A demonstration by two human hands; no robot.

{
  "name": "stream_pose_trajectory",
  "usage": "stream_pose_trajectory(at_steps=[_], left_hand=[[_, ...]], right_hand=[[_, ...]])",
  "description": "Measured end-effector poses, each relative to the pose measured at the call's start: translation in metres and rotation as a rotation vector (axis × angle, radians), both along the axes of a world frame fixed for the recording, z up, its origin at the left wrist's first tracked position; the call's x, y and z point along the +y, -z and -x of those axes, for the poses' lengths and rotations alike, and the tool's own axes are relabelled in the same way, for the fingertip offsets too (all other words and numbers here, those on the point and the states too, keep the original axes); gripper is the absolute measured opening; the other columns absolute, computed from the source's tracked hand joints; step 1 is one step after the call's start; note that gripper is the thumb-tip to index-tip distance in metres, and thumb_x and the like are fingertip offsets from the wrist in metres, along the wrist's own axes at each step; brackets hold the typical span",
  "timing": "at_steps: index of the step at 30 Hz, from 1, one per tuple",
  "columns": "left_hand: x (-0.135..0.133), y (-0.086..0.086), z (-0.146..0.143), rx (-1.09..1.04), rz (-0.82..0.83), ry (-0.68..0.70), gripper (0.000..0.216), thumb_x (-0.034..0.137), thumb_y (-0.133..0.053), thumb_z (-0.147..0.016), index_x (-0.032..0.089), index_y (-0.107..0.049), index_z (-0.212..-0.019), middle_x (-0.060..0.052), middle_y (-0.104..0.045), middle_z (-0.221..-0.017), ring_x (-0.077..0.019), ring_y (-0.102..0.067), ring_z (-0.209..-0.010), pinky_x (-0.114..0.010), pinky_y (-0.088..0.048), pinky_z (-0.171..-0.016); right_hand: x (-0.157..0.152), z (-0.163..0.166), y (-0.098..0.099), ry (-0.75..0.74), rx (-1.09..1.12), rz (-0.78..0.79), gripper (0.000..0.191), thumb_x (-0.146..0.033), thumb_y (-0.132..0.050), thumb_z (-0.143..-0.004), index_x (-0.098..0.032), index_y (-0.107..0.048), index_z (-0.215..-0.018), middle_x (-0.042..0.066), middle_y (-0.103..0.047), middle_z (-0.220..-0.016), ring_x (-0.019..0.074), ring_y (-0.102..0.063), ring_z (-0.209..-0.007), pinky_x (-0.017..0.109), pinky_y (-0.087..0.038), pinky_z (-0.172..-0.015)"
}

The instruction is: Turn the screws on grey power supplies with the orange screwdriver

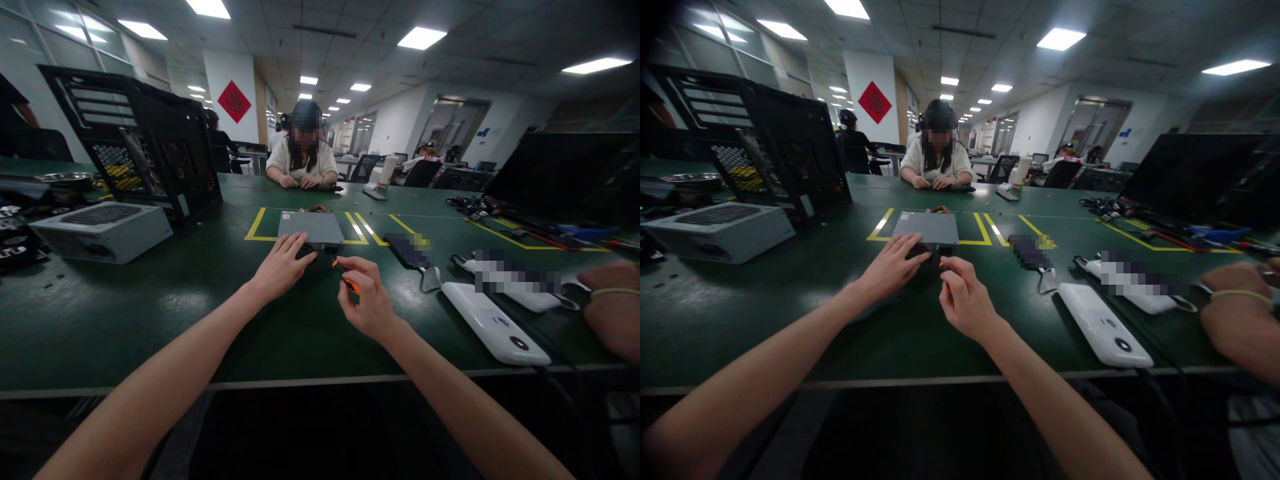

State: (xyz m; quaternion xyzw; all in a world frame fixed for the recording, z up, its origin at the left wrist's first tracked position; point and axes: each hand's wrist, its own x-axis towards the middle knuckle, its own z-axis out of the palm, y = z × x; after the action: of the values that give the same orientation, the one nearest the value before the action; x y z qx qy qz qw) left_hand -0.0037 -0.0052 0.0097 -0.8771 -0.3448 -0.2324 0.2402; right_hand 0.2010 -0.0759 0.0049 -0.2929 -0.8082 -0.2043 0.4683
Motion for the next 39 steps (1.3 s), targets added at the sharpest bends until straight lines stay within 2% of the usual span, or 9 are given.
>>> stream_pose_trajectory(at_steps=[3, 7, 12, 16, 20, 24, 28, 33, 39], left_hand=[[-0.0005, -0.0003, -0.0004, 0.01, -0.005, -0.005, 0.037, 0.015, -0.047, -0.085, 0.024, -0.057, -0.12, -0.014, -0.036, -0.141, -0.0303, -0.032, -0.131, -0.05, -0.029, -0.106], [-0.0012, -0.0006, -0.0016, 0.005, 0.004, -0.012, 0.042, 0.013, -0.049, -0.084, 0.027, -0.054, -0.124, -0.013, -0.036, -0.141, -0.0304, -0.031, -0.132, -0.051, -0.029, -0.105], [-0.002, -0.0011, -0.0031, -0.017, 0.019, -0.018, 0.042, 0.013, -0.049, -0.084, 0.026, -0.054, -0.124, -0.014, -0.038, -0.14, -0.0297, -0.032, -0.131, -0.051, -0.029, -0.105], [-0.0018, -0.0009, -0.0039, -0.018, 0.007, -0.026, 0.042, 0.014, -0.049, -0.084, 0.025, -0.054, -0.125, -0.014, -0.039, -0.139, -0.0295, -0.033, -0.13, -0.05, -0.029, -0.105], [-0.0008, 0.0001, -0.0039, -0.014, 0.004, -0.027, 0.041, 0.014, -0.048, -0.084, 0.024, -0.054, -0.124, -0.016, -0.04, -0.138, -0.03, -0.034, -0.129, -0.05, -0.03, -0.104], [-0.0002, 0.0004, -0.0032, -0.036, 0.016, -0.015, 0.042, 0.014, -0.05, -0.084, 0.025, -0.055, -0.124, -0.015, -0.039, -0.139, -0.0296, -0.034, -0.13, -0.051, -0.029, -0.105], [-0.0004, 0.0002, -0.0036, -0.035, 0.015, -0.019, 0.04, 0.014, -0.049, -0.084, 0.025, -0.056, -0.122, -0.014, -0.04, -0.139, -0.0292, -0.034, -0.129, -0.05, -0.03, -0.104], [0.0, 0.0008, -0.0043, -0.006, -0.014, -0.044, 0.04, 0.016, -0.048, -0.085, 0.025, -0.054, -0.124, -0.015, -0.04, -0.138, -0.03, -0.035, -0.128, -0.05, -0.03, -0.103], [-0.0004, 0.0005, -0.0047, 0.023, -0.03, -0.06, 0.041, 0.016, -0.047, -0.085, 0.025, -0.054, -0.125, -0.016, -0.039, -0.137, -0.0312, -0.035, -0.128, -0.05, -0.03, -0.103]], right_hand=[[-0.0001, -0.0001, 0.0, 0.046, -0.025, -0.02, 0.028, -0.011, -0.051, -0.082, -0.024, -0.043, -0.106, 0.009, -0.053, -0.107, 0.0199, -0.056, -0.097, 0.036, -0.054, -0.075], [0.0009, 0.0002, 0.0001, 0.006, 0.015, -0.011, 0.036, -0.007, -0.049, -0.08, -0.021, -0.04, -0.111, 0.013, -0.051, -0.113, 0.0208, -0.053, -0.105, 0.036, -0.053, -0.079], [0.0019, -0.0001, 0.0004, 0.048, -0.007, -0.015, 0.032, -0.01, -0.051, -0.082, -0.024, -0.042, -0.109, 0.009, -0.054, -0.106, 0.0198, -0.056, -0.097, 0.036, -0.054, -0.076], [0.0024, -0.0004, 0.0009, 0.001, 0.027, 0.008, 0.038, -0.008, -0.049, -0.081, -0.023, -0.037, -0.114, 0.011, -0.052, -0.112, 0.0204, -0.054, -0.104, 0.039, -0.053, -0.082], [0.0024, -0.0003, 0.0012, 0.024, -0.052, -0.006, 0.033, -0.008, -0.05, -0.082, -0.024, -0.04, -0.11, 0.01, -0.053, -0.109, 0.0201, -0.055, -0.101, 0.037, -0.054, -0.079], [0.002, 0.0, 0.001, -0.004, -0.005, 0.021, 0.039, -0.006, -0.048, -0.08, -0.024, -0.037, -0.114, 0.012, -0.048, -0.117, 0.0211, -0.052, -0.109, 0.038, -0.054, -0.08], [0.002, -0.0005, 0.0006, 0.032, -0.042, -0.013, 0.032, -0.009, -0.05, -0.082, -0.025, -0.042, -0.108, 0.008, -0.053, -0.108, 0.0199, -0.056, -0.101, 0.036, -0.054, -0.079], [0.0012, -0.0004, 0.0001, 0.007, -0.015, 0.018, 0.036, -0.007, -0.049, -0.081, -0.023, -0.04, -0.112, 0.011, -0.049, -0.116, 0.0211, -0.052, -0.108, 0.039, -0.053, -0.082], [0.0002, -0.0015, -0.0003, -0.024, -0.112, 0.033, 0.036, -0.006, -0.046, -0.081, -0.023, -0.042, -0.113, 0.011, -0.05, -0.116, 0.0208, -0.051, -0.111, 0.038, -0.053, -0.085]])
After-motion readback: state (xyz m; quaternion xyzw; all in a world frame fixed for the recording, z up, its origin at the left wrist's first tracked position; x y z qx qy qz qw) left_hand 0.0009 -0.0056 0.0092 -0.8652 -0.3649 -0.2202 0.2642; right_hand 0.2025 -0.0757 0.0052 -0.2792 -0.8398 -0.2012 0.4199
